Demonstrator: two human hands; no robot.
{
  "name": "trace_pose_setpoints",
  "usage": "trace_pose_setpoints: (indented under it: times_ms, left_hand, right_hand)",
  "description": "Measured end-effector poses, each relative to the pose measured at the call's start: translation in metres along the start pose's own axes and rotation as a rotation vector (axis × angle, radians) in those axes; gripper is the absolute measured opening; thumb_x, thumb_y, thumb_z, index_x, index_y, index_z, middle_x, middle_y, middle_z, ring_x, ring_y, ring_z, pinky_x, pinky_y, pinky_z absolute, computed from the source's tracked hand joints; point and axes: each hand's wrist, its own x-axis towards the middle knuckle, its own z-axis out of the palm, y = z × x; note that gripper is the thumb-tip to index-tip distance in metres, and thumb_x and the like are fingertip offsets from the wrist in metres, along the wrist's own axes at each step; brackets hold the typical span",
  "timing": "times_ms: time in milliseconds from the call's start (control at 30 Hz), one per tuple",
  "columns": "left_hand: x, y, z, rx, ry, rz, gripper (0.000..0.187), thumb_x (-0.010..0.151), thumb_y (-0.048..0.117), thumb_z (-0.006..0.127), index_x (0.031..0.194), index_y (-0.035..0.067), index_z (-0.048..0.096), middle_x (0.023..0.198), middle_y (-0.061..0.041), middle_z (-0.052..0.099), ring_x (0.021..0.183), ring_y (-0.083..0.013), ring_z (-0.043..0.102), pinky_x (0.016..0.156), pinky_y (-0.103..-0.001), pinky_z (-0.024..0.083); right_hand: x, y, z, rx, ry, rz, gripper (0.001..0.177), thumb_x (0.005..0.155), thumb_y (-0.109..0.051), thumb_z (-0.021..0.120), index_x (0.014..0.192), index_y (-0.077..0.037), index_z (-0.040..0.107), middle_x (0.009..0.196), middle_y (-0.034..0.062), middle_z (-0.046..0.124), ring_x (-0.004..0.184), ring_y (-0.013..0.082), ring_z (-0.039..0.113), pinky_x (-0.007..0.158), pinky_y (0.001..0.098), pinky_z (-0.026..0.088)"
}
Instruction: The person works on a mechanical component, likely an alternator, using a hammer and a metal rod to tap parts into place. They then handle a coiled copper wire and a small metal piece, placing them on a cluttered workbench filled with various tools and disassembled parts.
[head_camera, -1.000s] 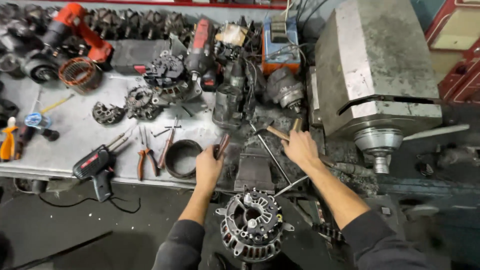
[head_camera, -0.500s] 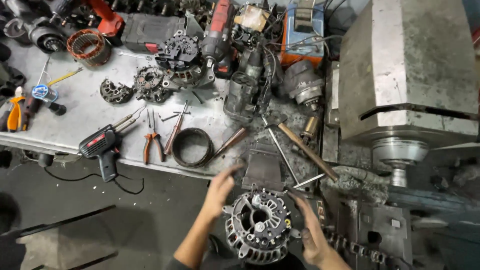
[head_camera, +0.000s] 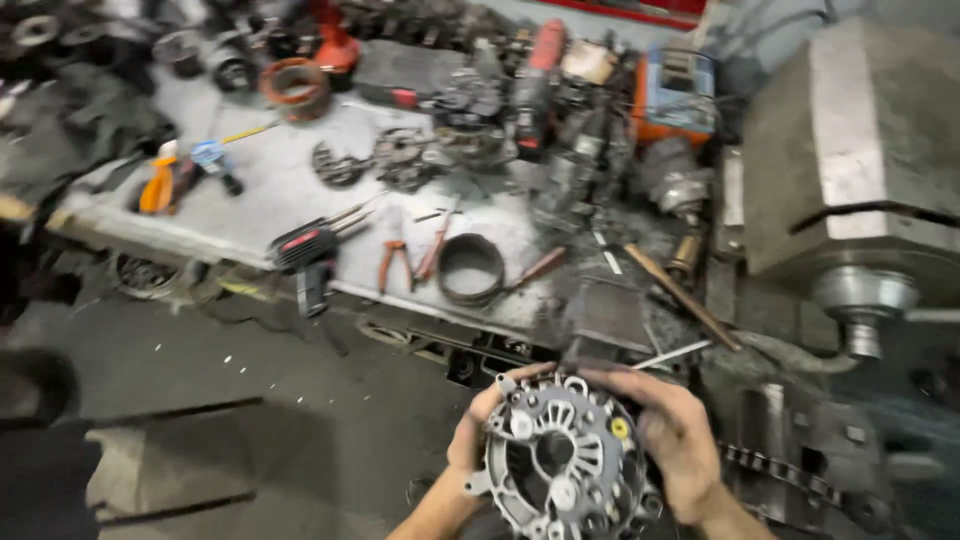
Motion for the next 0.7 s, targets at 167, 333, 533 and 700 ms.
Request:
trace_pose_setpoints:
  times_ms: [167,333,533,700]
  left_hand:
    - [-0.076,-0.054,-0.059,-0.739,0.814,-0.337,0.066,0.097,0.054,0.046,0.134,0.003,0.063,0.13,-0.019,0.069,0.117,-0.0372,0.067,0.108,-0.052,0.05]
    - [-0.195,-0.132,-0.13,-0.671,0.913,-0.172,0.062,0.097,0.049,0.048,0.132,0.002,0.064,0.128,-0.019,0.07,0.114,-0.0359,0.068,0.106,-0.05,0.051]
    - [-0.303,-0.202,-0.189,-0.577,1.0,-0.018,0.057,0.097,0.043,0.05,0.131,0.0,0.065,0.125,-0.019,0.071,0.112,-0.0344,0.069,0.103,-0.048,0.052]
    - [-0.352,-0.207,-0.209,-0.486,1.043,0.062,0.052,0.097,0.038,0.052,0.129,-0.001,0.066,0.122,-0.019,0.072,0.109,-0.0331,0.069,0.1,-0.046,0.053]
  right_hand:
    - [0.035,-0.058,0.114,0.035,-0.108,0.129,0.067,0.107,-0.049,0.043,0.138,0.008,0.06,0.133,0.0257,0.069,0.122,0.0313,0.065,0.107,0.0418,0.048]
    - [0.008,0.033,0.149,-0.022,0.176,-0.057,0.039,0.107,-0.03,0.054,0.12,0.005,0.063,0.113,0.0162,0.071,0.106,0.0213,0.071,0.098,0.036,0.057]
    - [-0.038,0.062,0.214,-0.448,-0.059,-0.07,0.031,0.079,-0.017,0.071,0.103,0.001,0.066,0.078,0.0088,0.076,0.07,0.0145,0.067,0.067,0.0326,0.056]
    - [-0.045,0.052,0.251,-0.333,-0.455,-0.133,0.023,0.087,-0.016,0.07,0.106,-0.002,0.074,0.091,0.0105,0.08,0.077,0.0178,0.074,0.074,0.0315,0.061]
